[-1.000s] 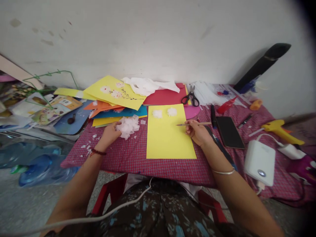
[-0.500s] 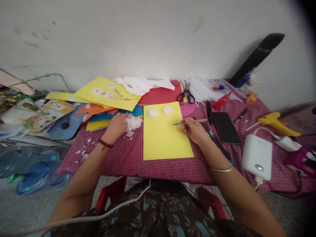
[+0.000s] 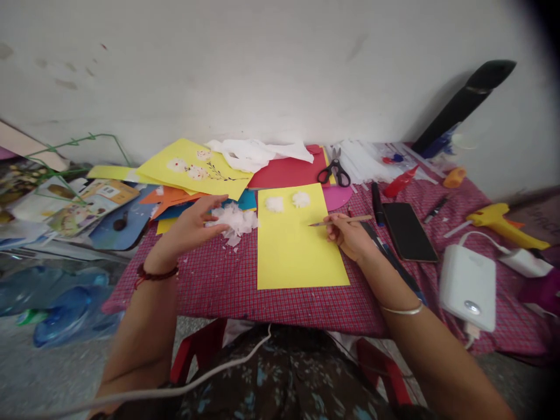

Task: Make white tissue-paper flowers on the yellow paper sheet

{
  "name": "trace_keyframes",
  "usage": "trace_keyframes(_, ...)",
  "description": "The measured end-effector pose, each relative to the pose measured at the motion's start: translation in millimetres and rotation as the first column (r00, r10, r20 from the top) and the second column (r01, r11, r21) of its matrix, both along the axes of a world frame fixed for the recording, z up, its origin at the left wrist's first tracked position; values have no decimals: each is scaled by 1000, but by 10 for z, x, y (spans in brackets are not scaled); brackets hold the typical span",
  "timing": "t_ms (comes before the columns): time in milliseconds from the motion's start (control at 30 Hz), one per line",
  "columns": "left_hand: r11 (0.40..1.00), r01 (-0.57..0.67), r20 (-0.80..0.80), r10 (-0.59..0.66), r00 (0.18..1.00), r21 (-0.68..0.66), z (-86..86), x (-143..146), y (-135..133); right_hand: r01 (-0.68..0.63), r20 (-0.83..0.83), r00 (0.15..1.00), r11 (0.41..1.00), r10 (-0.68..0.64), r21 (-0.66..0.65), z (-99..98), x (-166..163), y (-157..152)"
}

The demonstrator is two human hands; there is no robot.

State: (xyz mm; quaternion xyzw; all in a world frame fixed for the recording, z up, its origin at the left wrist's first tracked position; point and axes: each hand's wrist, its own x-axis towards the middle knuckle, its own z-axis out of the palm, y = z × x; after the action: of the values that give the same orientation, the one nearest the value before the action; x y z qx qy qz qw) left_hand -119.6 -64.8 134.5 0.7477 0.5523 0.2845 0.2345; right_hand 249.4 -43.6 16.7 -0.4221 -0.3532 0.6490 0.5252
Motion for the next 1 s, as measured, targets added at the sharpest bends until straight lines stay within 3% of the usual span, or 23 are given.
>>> trace_keyframes(67,971,-188,263,145,954,145,-56,94,-53,-6,-12,1000,1000,6,-11,-7,9,0)
trace_keyframes(133,862,-394,450,229,863,318,-149,257,-123,-8,-41,999,1000,8,-21,-8,19,4)
trace_keyframes(167,813,-424,474,214,854,398,-207,363,-166,-4,-60,998,1000,2,-31,-5,24,7)
trace_keyframes(200,814,-351,422,145,895,463,-271,482,-211,5,-82,997,999,-9,-49,1,29,11)
trace_keyframes(267,837,55,148,-161,976,544,-413,750,-306,46,-133,989,994,-59,-95,21,36,19)
trace_keyframes(300,792,281,-31,-315,949,542,-486,891,-349,74,-160,983,990,-93,-120,36,39,22)
trace_keyframes(367,610,599,-297,-528,796,519,-625,1169,-416,125,-204,966,980,-156,-156,71,44,26)
trace_keyframes(433,461,741,-418,-622,662,488,-737,1410,-439,161,-229,953,971,-200,-176,106,47,28)
trace_keyframes(500,399,794,-452,-664,595,460,-815,1588,-406,182,-243,943,964,-227,-195,127,47,30)
trace_keyframes(567,399,815,-458,-682,570,420,-872,1694,-332,194,-256,936,960,-243,-202,131,41,31)
trace_keyframes(667,450,832,-465,-689,555,325,-968,1740,-216,199,-256,936,962,-243,-184,109,32,31)
trace_keyframes(833,531,840,-471,-716,516,113,-1143,1721,-192,261,-93,959,963,-267,-66,82,55,31)
trace_keyframes(1000,558,821,-422,-778,466,-122,-1044,1735,-212,222,8,975,975,-222,-29,125,96,20)
